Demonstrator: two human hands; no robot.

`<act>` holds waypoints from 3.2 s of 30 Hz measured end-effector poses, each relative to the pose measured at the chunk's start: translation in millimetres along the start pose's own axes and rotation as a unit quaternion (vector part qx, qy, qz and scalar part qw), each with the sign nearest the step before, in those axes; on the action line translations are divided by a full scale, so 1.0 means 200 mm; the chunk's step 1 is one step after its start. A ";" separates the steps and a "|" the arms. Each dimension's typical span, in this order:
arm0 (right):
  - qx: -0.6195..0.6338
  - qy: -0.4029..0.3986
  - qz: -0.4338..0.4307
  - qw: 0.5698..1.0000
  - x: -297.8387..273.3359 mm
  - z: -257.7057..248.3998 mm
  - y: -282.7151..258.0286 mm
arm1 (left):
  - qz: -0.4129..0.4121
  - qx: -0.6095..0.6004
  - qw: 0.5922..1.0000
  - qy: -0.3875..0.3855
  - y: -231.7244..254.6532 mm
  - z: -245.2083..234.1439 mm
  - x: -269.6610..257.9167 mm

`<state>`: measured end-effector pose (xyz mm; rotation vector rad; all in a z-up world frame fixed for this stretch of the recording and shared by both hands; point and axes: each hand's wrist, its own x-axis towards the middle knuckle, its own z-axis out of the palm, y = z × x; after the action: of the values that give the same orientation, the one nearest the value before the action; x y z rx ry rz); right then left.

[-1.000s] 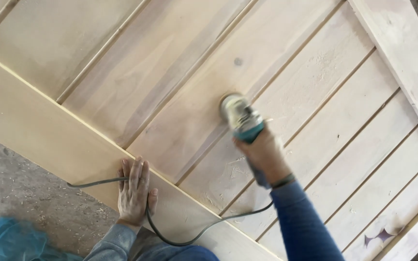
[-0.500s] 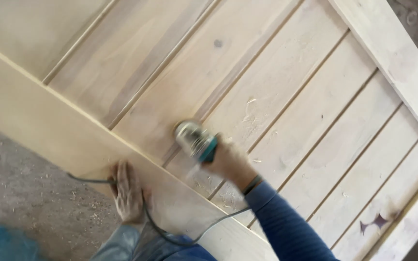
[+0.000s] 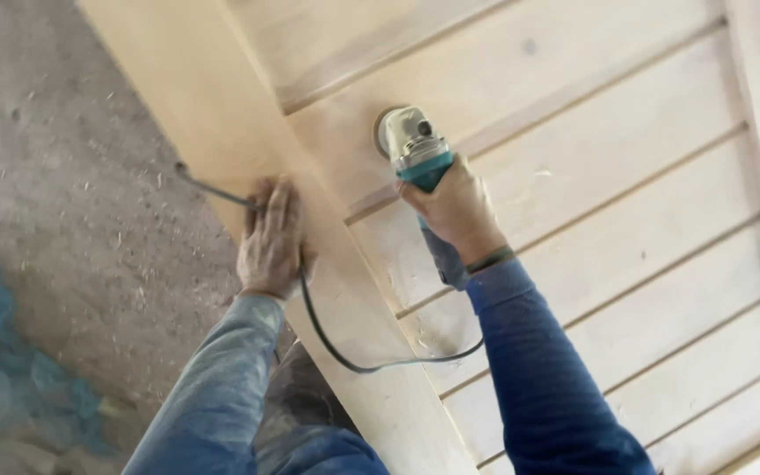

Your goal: Sanding a wooden door using an angle grinder with a sanding disc.

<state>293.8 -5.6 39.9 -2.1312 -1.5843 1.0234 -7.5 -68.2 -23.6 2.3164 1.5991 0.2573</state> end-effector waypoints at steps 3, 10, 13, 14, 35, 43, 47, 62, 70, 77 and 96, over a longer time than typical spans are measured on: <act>-0.014 -0.031 -0.035 0.999 -0.09 0.10 -0.18 | -0.021 -0.031 0.999 -0.008 0.07 -0.09 -0.04; -0.062 -0.069 -0.052 0.994 -0.20 0.15 -0.27 | -0.047 -0.066 0.997 -0.006 0.11 -0.12 -0.02; -0.045 -0.062 -0.046 0.996 -0.33 0.12 -0.25 | -0.044 -0.058 0.997 -0.012 0.10 -0.13 -0.01; -0.048 -0.061 -0.043 0.996 -0.37 0.11 -0.24 | -0.042 -0.062 0.997 -0.012 0.10 -0.13 -0.01; -0.029 -0.069 0.091 0.993 -1.07 0.02 0.04 | 0.047 0.032 0.997 -0.048 0.18 0.04 -0.22; -0.073 -0.082 0.112 0.988 -1.19 0.00 0.18 | 0.021 -0.039 0.998 -0.053 0.33 -0.01 -0.31; 0.012 -0.058 0.054 0.997 -1.10 -0.01 0.20 | 0.010 -0.046 0.998 -0.040 0.33 -0.04 -0.29; -0.008 -0.059 -0.029 0.998 -0.66 0.03 0.03 | -0.012 -0.073 0.997 -0.039 0.35 -0.08 -0.29; -0.029 -0.044 -0.092 0.994 -0.41 0.03 -0.04 | -0.007 -0.069 0.997 -0.036 0.35 -0.06 -0.29; -0.025 -0.073 -0.148 0.986 -0.30 0.09 -0.07 | -0.022 -0.061 0.996 -0.053 0.35 -0.06 -0.29; -0.055 -0.087 -0.025 0.994 -0.35 -0.14 0.18 | -0.009 -0.064 0.997 -0.049 0.34 -0.06 -0.28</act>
<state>329.0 -77.6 61.7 -2.1103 -1.8042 1.1575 28.6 -140.2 12.9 2.1822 1.5101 0.2303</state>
